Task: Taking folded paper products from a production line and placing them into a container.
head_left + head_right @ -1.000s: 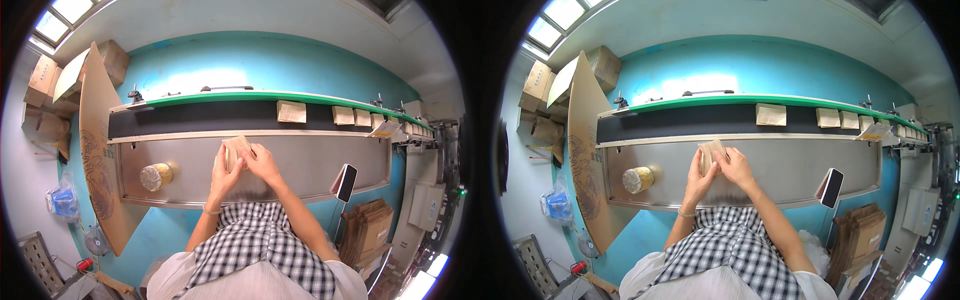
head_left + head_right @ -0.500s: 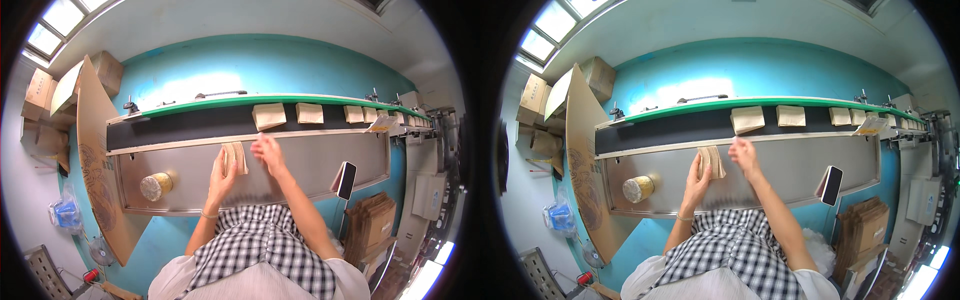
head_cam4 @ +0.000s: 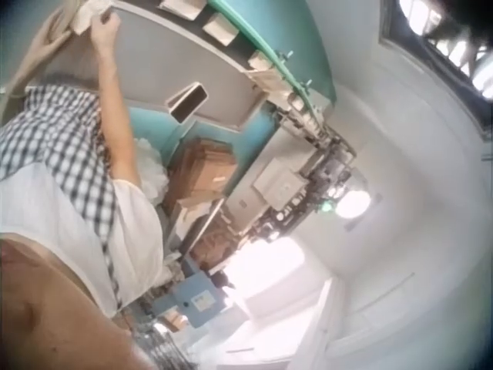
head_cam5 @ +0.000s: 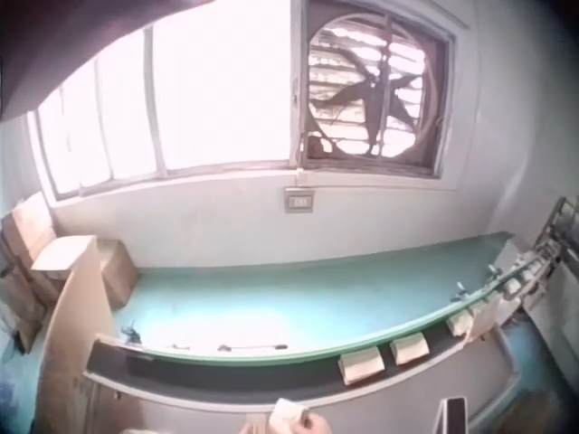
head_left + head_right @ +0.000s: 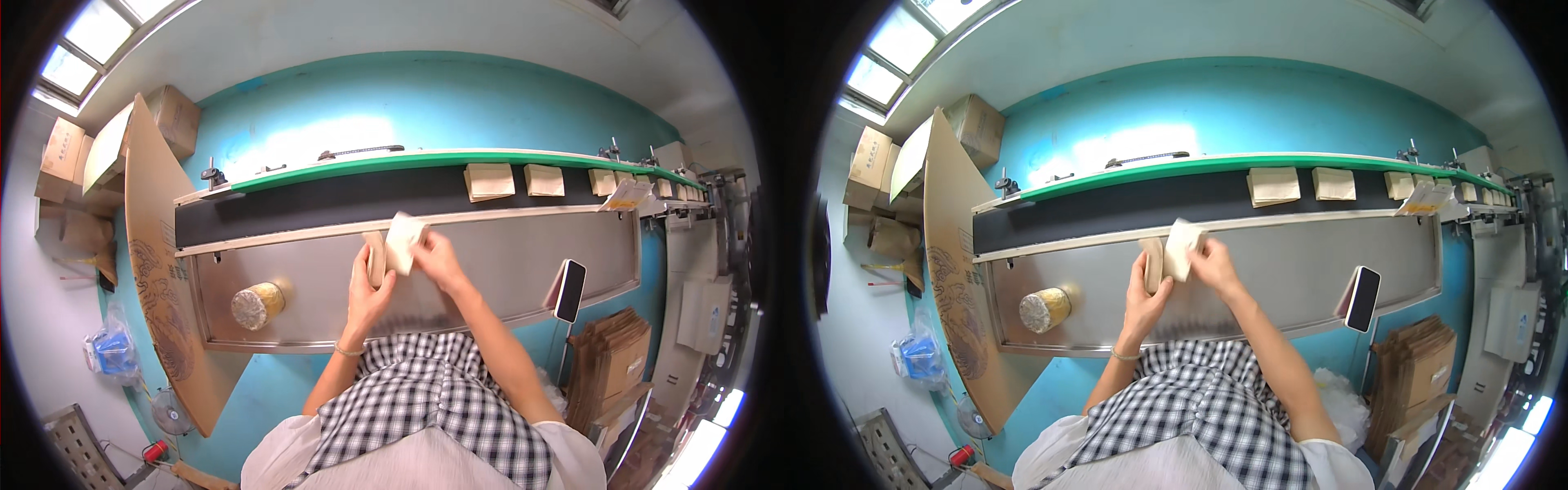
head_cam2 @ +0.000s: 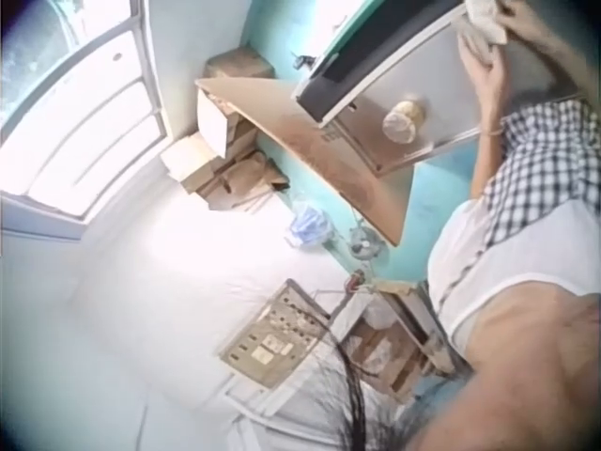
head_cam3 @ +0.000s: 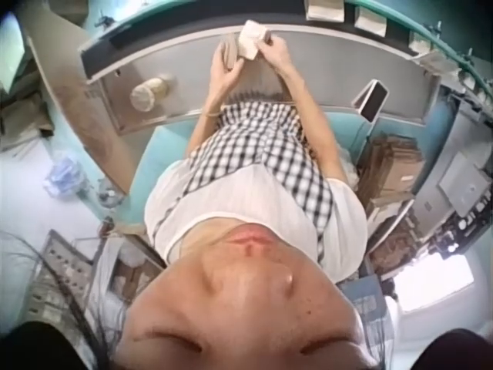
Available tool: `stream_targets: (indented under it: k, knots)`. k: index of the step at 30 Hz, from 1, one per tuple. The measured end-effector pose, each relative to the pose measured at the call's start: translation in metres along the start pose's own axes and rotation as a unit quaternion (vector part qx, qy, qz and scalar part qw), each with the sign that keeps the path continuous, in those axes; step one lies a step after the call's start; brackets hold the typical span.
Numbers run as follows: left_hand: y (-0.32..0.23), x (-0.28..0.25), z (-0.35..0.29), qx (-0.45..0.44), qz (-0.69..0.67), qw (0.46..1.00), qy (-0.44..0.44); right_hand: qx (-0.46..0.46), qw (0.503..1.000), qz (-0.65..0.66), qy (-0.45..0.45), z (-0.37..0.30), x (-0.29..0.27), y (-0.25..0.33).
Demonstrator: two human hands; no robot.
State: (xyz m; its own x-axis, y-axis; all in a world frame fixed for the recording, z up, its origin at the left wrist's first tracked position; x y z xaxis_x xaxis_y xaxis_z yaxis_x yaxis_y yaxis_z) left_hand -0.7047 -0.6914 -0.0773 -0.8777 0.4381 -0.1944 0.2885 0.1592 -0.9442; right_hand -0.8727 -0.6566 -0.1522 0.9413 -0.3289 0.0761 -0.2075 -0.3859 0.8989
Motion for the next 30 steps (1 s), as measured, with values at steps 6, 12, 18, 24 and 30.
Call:
stream_targets:
  k: [6, 12, 18, 24, 30]
  knots:
    - [0.003, -0.006, -0.004, 0.076, 0.107, 0.991, -0.03, 0.012, 1.0, 0.019, -0.021, -0.002, 0.016, 0.008]
    - [-0.004, -0.027, -0.02, 0.059, 0.172, 0.975, -0.132, -0.058, 0.991, 0.075, -0.091, 0.015, 0.035, 0.032]
    - [0.008, -0.022, -0.024, 0.137, 0.304, 0.936, -0.116, -0.091, 0.973, 0.153, -0.148, 0.012, -0.024, 0.012]
    - [0.01, 0.033, -0.052, 0.249, 0.484, 0.839, -0.002, -0.162, 0.977, -0.067, -0.123, -0.089, -0.025, -0.006]
    - [-0.001, 0.053, -0.082, 0.339, 0.5, 0.784, 0.144, -0.247, 0.913, -0.269, -0.184, -0.208, -0.005, 0.016]
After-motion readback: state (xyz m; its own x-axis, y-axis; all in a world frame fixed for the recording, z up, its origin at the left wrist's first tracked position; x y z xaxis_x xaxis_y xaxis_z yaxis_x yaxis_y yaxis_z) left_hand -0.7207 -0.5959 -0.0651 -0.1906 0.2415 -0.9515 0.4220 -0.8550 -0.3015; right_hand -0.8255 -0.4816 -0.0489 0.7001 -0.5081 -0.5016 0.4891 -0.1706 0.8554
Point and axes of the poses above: each hand's wrist, its own z-axis towards the middle knuckle, its own x-axis out of the palm, y = z × x, the point moved 8 cm from there along z, towards the middle knuckle, and after that the axes turned 7 degrees about -x, right-handed, at the moved point
